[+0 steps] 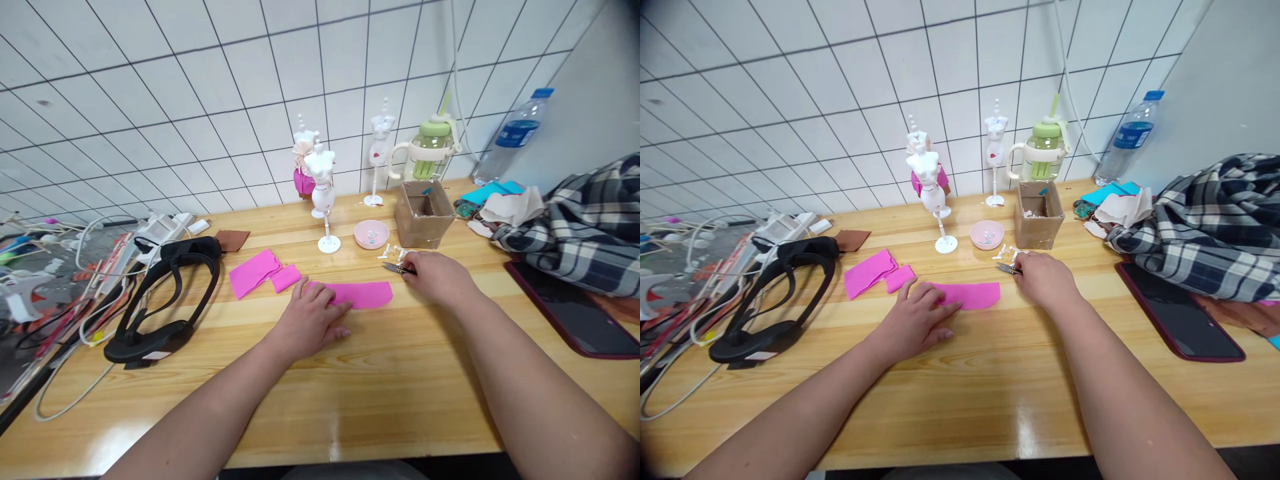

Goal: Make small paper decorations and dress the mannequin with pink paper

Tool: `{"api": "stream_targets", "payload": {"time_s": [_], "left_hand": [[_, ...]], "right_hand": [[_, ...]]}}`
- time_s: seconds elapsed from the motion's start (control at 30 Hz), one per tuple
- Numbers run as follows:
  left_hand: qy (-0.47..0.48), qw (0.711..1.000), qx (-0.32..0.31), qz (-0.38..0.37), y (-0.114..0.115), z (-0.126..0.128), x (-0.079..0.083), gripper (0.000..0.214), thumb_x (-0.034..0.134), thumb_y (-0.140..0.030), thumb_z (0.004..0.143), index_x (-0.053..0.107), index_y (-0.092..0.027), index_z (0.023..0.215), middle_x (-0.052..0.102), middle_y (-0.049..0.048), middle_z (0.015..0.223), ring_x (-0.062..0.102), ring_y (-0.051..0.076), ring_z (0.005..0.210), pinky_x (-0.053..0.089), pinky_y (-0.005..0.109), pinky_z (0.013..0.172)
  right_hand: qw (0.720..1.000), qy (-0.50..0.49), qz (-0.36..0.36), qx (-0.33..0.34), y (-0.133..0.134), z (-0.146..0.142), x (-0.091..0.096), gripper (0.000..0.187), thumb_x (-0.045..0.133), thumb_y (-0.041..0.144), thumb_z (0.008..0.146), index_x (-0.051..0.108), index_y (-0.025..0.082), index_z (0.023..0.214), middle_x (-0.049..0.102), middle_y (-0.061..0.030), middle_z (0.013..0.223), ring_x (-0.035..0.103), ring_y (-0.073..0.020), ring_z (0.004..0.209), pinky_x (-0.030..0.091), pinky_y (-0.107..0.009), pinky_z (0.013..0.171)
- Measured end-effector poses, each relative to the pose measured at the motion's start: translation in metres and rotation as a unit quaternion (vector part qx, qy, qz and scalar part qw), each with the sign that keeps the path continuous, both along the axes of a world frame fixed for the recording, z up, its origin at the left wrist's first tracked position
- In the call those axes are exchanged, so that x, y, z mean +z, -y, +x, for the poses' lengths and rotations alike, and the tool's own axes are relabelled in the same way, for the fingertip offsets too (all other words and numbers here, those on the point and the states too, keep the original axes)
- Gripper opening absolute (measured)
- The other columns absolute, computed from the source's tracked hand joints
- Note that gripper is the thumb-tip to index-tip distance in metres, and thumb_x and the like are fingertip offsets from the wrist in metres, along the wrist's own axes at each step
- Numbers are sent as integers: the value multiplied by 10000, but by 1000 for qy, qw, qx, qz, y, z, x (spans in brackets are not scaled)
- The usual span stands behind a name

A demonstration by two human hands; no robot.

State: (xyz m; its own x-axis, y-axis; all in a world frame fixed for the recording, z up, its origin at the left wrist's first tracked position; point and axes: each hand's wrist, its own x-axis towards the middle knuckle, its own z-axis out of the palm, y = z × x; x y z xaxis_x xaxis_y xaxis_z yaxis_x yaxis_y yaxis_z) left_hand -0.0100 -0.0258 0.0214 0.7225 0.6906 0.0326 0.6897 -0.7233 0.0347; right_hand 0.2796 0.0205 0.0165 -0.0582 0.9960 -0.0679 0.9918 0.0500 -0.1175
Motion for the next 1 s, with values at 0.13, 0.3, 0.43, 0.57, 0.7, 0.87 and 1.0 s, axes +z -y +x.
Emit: {"api": "stream_targets", "payload": {"time_s": [0.13,0.3,0.43,0.57,0.7,0.87,1.0], "left_hand": [[-8,1000,17,3,2,0,-4,522,410,-581,905,508,-311,1341,573,90,1183,432,305,1179,147,601,1084],[-17,999,43,9,2,2,-10,608,401,-612,892,444,-280,1399,518,118,1303,420,321,1202,204,574,1068],[-16,999,44,9,3,3,-12,632,399,-629,883,422,-284,1412,515,116,1309,431,320,1194,229,561,1054],[-11,999,34,12,5,5,-12,619,414,-611,888,411,-287,1415,512,117,1316,448,310,1178,236,547,1046],[-10,999,35,12,5,5,-13,602,417,-607,888,440,-282,1393,525,119,1306,466,309,1151,270,531,1016],[2,999,40,15,6,7,-14,624,447,-616,872,439,-275,1395,532,120,1311,471,314,1146,283,525,1001],[37,998,50,29,0,2,-4,570,479,-563,880,474,-267,1367,576,102,1261,484,298,1143,303,495,999]], "right_hand": [[996,-86,-35,-7,-2,-1,-6,160,578,306,773,672,234,882,690,-23,854,586,-165,715,325,-263,570],[996,-84,-14,-23,-1,-7,-10,109,564,286,769,652,224,750,668,-26,813,572,-172,714,325,-274,569],[993,-63,95,8,4,-20,-4,110,565,278,829,655,216,845,664,-60,916,564,-220,876,370,-301,688],[978,-65,170,102,11,-46,-2,120,550,267,890,642,200,926,662,-65,946,535,-226,937,372,-326,808],[974,-32,143,170,15,-70,-8,136,539,268,911,658,203,921,665,-66,933,535,-235,939,362,-342,812],[976,-56,124,168,18,-74,-8,196,507,316,936,654,210,1009,670,-61,981,544,-226,968,367,-337,837],[976,-44,75,198,26,-72,-1,236,467,334,950,666,206,937,660,-59,910,566,-214,902,390,-317,771]]}}
